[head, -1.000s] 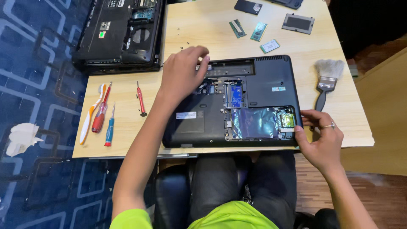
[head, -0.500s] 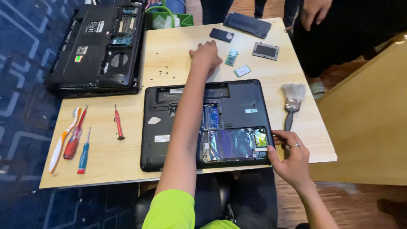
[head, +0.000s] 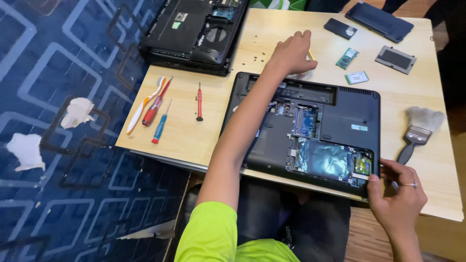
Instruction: The person disassembles a laptop by removing screws and opening the case. They then remove the hard drive and RAM modules, place them on the table, and proceed to reinsert the hard drive and RAM back into the laptop, securing them with screws.
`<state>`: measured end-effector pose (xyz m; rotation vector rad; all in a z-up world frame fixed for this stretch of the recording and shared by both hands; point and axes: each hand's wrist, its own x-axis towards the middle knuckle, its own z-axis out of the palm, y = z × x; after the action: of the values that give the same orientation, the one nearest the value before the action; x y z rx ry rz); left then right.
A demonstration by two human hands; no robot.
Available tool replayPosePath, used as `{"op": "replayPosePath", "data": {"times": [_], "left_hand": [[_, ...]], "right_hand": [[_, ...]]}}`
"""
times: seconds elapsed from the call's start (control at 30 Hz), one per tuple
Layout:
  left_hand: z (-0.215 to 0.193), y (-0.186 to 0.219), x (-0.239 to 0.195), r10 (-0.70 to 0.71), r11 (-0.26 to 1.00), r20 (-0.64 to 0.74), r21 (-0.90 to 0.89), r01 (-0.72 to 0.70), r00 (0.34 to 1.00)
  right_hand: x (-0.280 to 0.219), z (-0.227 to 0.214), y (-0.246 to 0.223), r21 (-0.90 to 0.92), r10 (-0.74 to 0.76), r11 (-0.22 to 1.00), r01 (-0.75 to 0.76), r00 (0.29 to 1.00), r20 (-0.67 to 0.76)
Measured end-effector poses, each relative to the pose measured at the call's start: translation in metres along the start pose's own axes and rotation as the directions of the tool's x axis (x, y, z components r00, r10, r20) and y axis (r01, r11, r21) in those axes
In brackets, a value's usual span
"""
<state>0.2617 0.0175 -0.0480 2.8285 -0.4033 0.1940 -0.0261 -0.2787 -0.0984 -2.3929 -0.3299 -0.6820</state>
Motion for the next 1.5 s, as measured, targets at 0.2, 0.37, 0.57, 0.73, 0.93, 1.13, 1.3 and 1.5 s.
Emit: {"op": "replayPosePath", "data": {"times": [0.2,0.37,0.57,0.73,0.93,1.13,1.3,1.5], "left_hand": [[0.000,-0.011,-0.022,0.050,0.998,0.017,-0.027,-0.050,0.999],[0.002,-0.005,-0.018,0.010,0.993,0.076,-0.114,-0.001,0.997],[-0.012,-0.003,-0.037,0.047,0.986,-0.005,0.161,-0.045,0.999],[-0.089,-0.019,-0.144,0.067,0.995,-0.234,0.089,-0.047,0.970],[-0.134,-0.123,-0.291,-0.432,0.715,-0.319,0.448,0.536,0.844],[-0.108,-0.167,-0.348,-0.601,0.675,-0.154,0.428,0.601,0.784],[-0.106,-0.158,-0.354,-0.440,0.624,-0.320,0.563,0.542,0.839],[-0.115,-0.065,-0.365,-0.390,0.830,-0.461,0.198,0.521,0.797]], "right_hand": [[-0.007,0.007,0.010,-0.048,-0.031,0.998,0.029,0.999,-0.029],[-0.009,0.006,0.014,-0.068,-0.005,0.998,0.003,0.999,-0.034],[-0.008,0.008,0.010,-0.053,-0.018,0.998,0.017,0.999,-0.027],[-0.012,0.008,0.014,-0.071,-0.030,0.997,0.027,0.999,-0.038],[-0.013,0.010,0.013,-0.121,-0.096,0.989,0.089,0.994,-0.051],[-0.011,0.008,0.004,-0.104,-0.091,0.991,0.085,0.994,-0.052],[-0.001,0.007,-0.012,-0.100,-0.088,0.992,0.083,0.995,-0.054],[0.003,0.007,-0.020,-0.025,-0.072,0.997,0.070,0.992,-0.105]]}}
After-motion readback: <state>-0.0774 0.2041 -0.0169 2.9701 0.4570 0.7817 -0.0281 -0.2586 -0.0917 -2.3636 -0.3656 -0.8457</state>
